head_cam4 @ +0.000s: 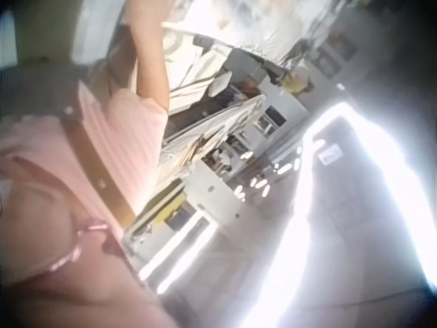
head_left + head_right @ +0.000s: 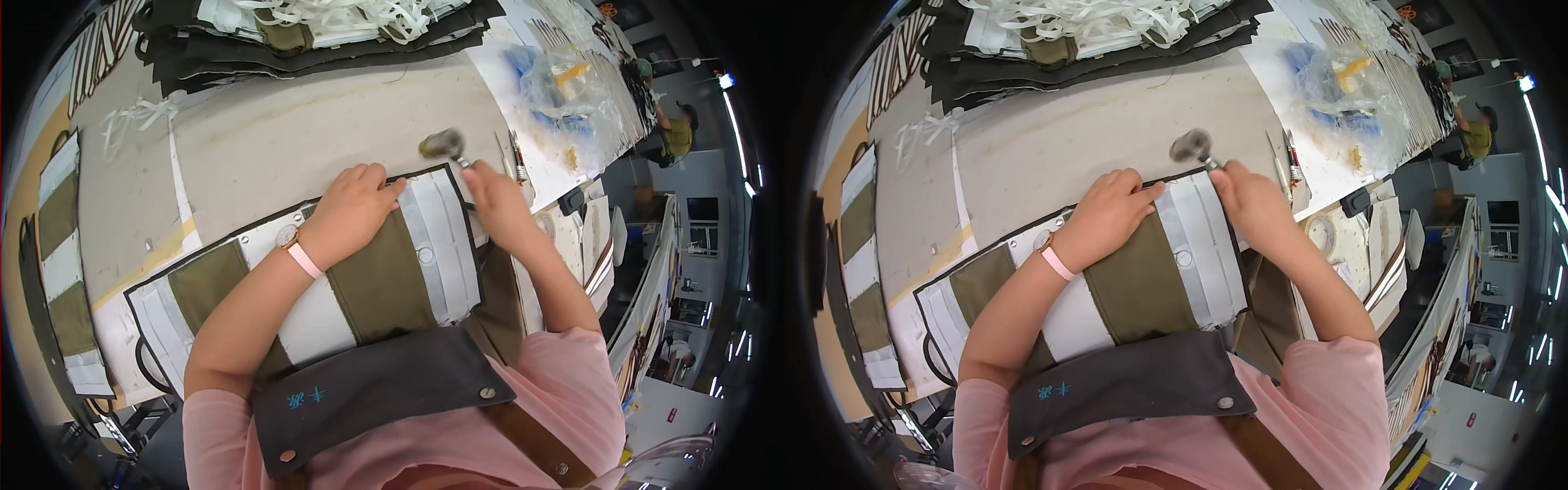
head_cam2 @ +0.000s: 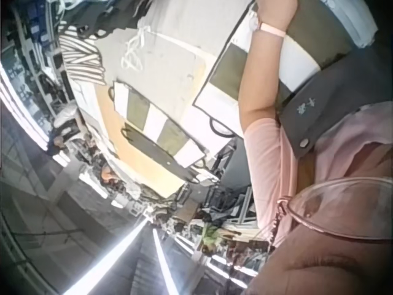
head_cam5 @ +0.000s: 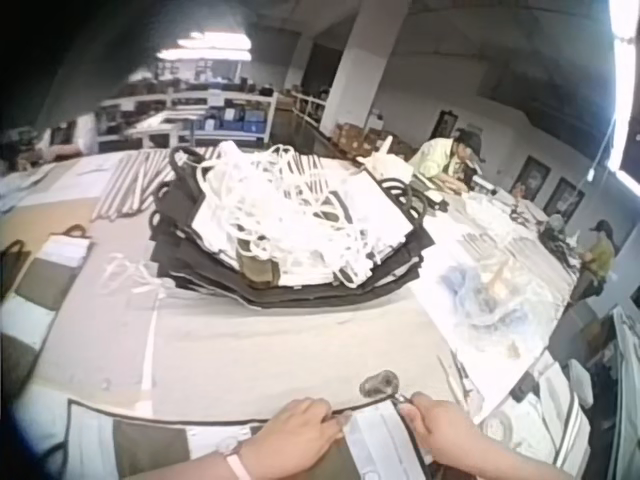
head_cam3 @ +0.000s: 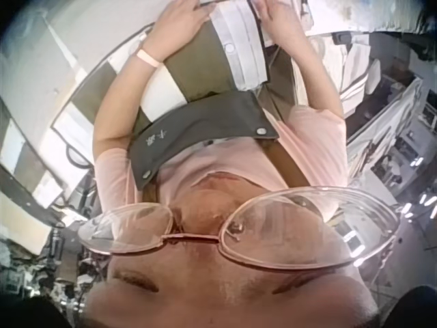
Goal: The person assembles a green and white striped bag by hand. They use a hammer to secure metal rivets at the corners of the bag and thread white elastic cords through the grommets. The person works on a table in a factory setting, handling the bag and tools directly.
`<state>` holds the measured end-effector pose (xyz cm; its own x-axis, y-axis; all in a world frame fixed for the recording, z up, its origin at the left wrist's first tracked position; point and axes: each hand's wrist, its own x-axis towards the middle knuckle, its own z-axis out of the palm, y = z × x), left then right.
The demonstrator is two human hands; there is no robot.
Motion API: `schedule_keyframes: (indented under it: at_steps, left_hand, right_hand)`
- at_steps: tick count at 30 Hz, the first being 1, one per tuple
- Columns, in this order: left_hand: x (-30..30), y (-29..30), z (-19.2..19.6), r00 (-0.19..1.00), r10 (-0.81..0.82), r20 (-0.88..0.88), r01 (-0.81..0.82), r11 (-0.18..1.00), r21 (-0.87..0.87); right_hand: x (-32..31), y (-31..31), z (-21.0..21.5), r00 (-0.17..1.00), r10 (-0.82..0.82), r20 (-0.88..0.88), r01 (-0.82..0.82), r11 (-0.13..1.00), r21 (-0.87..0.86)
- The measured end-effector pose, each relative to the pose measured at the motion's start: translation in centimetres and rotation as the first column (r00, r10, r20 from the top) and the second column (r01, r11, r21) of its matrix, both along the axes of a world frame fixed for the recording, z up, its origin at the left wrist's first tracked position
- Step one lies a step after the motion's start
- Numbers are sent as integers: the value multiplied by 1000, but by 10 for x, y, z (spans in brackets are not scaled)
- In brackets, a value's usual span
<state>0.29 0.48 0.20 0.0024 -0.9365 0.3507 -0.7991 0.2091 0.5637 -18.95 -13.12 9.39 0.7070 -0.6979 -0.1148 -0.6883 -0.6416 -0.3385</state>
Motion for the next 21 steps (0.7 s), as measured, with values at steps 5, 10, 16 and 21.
schedule_keyframes:
  at_steps: [5,10,16,21]
  left_hand:
    - [51,31,36,998,45,42,-48,997,56]
    - [63,85,37,994,100,33,-105,976,189]
    - [41,104,5,957,59,282,-98,987,125]
    - [35,108,-3,907,155,390,-165,986,-8]
  right_hand:
    - [-9,-17,2,962,80,-261,-81,997,5]
    - [16,5,26,997,21,-76,-19,999,37]
    - [19,-3,9,923,196,-331,-230,971,-69]
    - [48,20,36,990,134,-32,-134,991,-2]
